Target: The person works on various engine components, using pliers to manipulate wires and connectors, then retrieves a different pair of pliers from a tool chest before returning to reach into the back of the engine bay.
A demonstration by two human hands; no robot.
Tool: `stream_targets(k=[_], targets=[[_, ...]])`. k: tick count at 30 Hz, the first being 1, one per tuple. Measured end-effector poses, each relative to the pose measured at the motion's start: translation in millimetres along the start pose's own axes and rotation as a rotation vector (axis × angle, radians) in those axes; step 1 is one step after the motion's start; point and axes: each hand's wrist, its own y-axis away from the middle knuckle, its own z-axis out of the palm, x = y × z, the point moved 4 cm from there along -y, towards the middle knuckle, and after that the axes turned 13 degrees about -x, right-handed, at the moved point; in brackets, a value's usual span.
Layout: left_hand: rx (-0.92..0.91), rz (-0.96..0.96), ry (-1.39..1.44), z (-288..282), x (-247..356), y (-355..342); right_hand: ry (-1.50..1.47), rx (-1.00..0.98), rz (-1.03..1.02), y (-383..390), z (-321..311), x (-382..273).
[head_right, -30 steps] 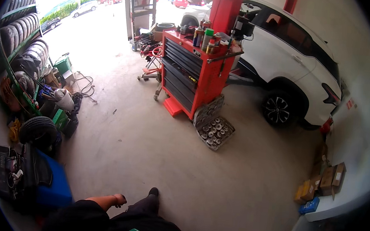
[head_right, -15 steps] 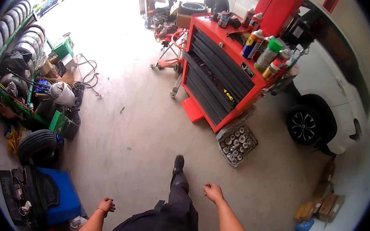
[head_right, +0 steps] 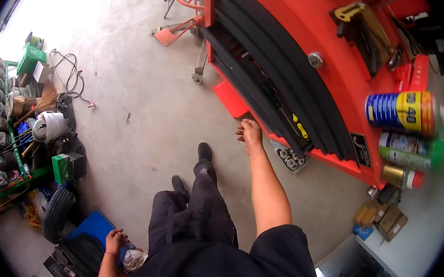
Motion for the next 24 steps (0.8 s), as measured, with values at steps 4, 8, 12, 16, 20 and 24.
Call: stream_targets(k=[4, 8, 12, 16, 20, 24], targets=[[-0.053, 0.075, -0.158, 6, 122, -23, 0.015, -0.002, -0.019, -16, -4, -27], [-0.2, -0.084, -0.415, 3, 156, -102, -0.098, 0.012, 0.097, -1, -53, 25], [-0.264, -0.091, -0.519, -8, 206, -128, -0.16, 0.156, 0.139, 40, -19, -2], [-0.26, 0.107, -0.456, -10, 315, -154, -0.124, 0.255, 0.095, 55, -8, -31], [-0.222, 0.217, -0.344, -19, 389, -167, -0.185, 0.336, 0.12, 40, 5, -40], [-0.101, 0.147, -0.264, -80, 376, -159, -0.224, 0.308, 0.235, -22, 31, -29]])
